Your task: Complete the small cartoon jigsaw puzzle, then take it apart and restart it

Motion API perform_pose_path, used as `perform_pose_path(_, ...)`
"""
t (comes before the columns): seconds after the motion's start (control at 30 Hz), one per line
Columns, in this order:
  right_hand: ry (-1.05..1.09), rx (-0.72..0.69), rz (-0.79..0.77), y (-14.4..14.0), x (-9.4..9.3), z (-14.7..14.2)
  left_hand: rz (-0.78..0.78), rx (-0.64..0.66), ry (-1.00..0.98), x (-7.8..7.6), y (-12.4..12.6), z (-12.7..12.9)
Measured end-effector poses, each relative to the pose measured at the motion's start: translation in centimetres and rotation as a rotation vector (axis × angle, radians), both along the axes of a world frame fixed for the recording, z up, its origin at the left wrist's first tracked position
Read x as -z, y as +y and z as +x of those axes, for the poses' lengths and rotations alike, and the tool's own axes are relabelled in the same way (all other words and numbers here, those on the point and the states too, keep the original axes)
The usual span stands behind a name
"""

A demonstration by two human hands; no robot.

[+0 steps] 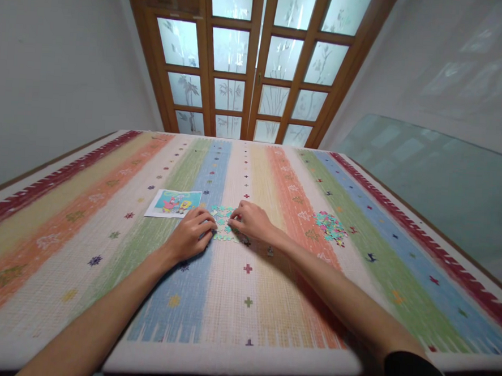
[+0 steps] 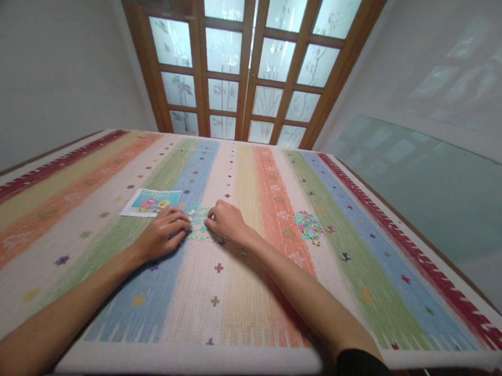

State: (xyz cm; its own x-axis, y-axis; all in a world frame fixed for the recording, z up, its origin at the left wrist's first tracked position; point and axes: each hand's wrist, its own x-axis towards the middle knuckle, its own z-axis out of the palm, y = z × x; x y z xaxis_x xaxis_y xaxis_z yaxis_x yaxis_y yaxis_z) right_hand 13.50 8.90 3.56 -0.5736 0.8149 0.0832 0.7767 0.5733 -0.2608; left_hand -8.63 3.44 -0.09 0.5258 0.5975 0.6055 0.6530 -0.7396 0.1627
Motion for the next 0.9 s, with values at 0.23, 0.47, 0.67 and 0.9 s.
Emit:
perform_pose_path(0.23, 0.028, 0.0, -0.005, 0.5, 0.4, -0.3, 0.007, 0.005, 0.01, -0.1, -0.1, 0.0)
perform_pose_path(0.47, 0.122, 0.01, -0.143, 1.6, 0.4, -0.8, 0.017, 0.009, 0.009, -0.1, 0.1, 0.0)
perform_pose_path(0.67, 0.19, -0.006, -0.169, 1.5, -0.2, -1.0, 0.022, 0.001, 0.008, -0.1, 0.3, -0.3)
perform_pose_path(0.9, 0.429, -0.119, -0.251, 1.3, -1.7, 3.0, 0.041, 0.025, -0.005, -0.3, 0.0, -0.3)
